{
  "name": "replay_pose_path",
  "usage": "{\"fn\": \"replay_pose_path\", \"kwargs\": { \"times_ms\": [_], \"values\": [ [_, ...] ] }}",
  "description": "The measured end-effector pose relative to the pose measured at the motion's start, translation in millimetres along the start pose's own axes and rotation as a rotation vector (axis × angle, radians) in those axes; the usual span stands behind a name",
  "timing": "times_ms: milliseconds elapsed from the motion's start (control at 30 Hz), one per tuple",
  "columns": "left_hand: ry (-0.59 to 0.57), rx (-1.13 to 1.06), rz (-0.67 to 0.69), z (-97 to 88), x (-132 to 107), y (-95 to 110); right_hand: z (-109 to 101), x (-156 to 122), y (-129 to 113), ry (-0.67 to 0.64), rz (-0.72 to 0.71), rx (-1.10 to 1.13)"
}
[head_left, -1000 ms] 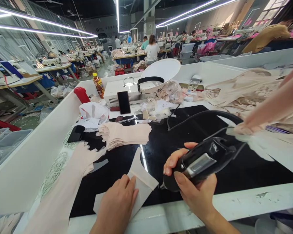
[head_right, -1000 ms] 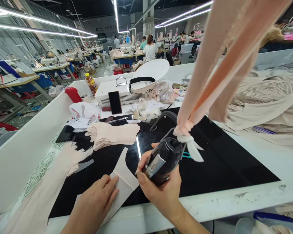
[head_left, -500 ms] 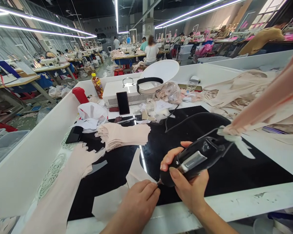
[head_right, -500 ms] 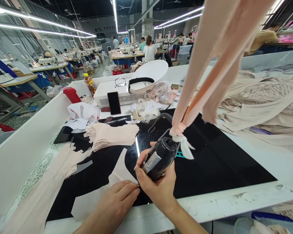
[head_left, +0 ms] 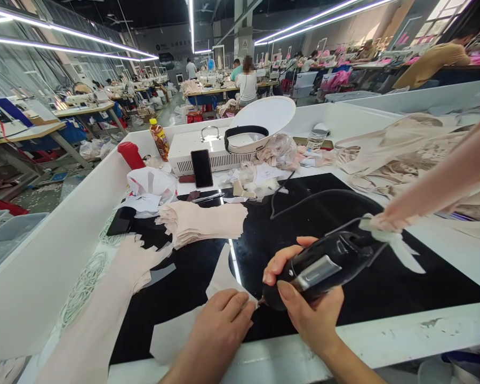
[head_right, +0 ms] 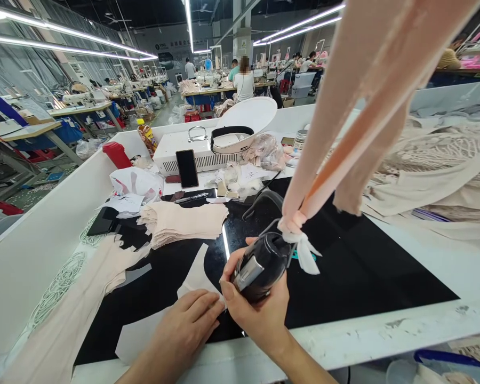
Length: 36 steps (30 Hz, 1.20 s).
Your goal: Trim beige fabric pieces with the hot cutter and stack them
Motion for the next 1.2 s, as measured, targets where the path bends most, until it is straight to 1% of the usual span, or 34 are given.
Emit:
{"fn": "replay_pose_path", "kwargs": {
  "times_ms": [233, 500, 700, 933, 1200],
  "values": [
    [-0.078, 0.024, -0.057, 2.9, -5.6, -5.9, -0.9, -0.3, -0.2, -0.012, -0.004, -0.020],
    [-0.073, 0.028, -0.078, -0.5, -6.4, -5.7, -0.3, 6.6, 0.2, 0.007, -0.007, 0.016],
    [-0.090, 0.018, -0.087, 3.2, -4.1, -7.5, 4.9, 12.9, 9.4, 0.007, 0.004, 0.062],
    [-0.081, 0.003, -0.076, 6.2, -9.4, -8.0, 9.5, 11.2, 12.7, 0.000, -0.004, 0.043],
    [-0.124, 0.077, -0.026, 10.1, -13.8, -6.8, 10.3, 12.6, 12.4, 0.030, -0.001, 0.015]
  ]
}}
Point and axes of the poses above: each hand's wrist, its own x-axis towards the middle knuckle, its own z-axis out of the palm, y = z × x, the point moved 9 cm from there along x, towards the middle knuckle, and after that the axes turned 3 degrees about -y, right-handed, at the moved point
